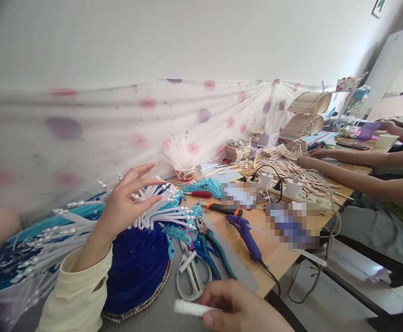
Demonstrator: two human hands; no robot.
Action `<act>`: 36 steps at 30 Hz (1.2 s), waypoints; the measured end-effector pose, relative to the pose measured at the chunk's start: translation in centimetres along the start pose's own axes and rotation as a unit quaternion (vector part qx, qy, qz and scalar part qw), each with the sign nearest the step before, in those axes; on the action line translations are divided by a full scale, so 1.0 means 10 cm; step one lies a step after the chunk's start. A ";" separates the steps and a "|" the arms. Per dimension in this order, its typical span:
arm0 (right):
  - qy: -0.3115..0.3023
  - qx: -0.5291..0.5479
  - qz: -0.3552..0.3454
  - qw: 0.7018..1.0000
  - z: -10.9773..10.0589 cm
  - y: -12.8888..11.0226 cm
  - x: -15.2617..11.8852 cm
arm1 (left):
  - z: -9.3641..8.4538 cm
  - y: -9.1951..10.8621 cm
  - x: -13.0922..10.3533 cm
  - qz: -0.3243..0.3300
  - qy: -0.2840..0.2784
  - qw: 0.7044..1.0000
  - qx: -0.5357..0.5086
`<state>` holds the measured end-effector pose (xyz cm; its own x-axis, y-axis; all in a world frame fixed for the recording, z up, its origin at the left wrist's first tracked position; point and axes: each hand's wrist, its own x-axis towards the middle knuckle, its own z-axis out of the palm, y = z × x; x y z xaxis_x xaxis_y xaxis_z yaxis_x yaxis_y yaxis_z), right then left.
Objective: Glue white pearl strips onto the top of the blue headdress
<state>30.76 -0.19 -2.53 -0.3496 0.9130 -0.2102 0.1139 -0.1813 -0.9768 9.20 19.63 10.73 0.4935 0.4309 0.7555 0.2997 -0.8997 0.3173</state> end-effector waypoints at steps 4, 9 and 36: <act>-0.007 0.064 0.029 0.998 0.00 0.02 0.02 | -0.09 0.26 -0.01 0.002 -0.009 1.000 -0.008; -0.035 0.128 0.029 0.991 -0.03 0.12 0.09 | -0.19 0.56 -0.13 0.029 0.055 0.997 0.053; -0.026 0.099 -0.034 0.994 -0.01 0.19 0.17 | -0.01 0.28 -1.01 0.109 -0.033 0.898 0.424</act>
<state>30.50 1.02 -4.71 -0.3977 0.9067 -0.1407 -0.0958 -0.1935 -0.9764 5.01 12.74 4.03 0.6551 0.2802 0.7017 0.6908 -0.5982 -0.4061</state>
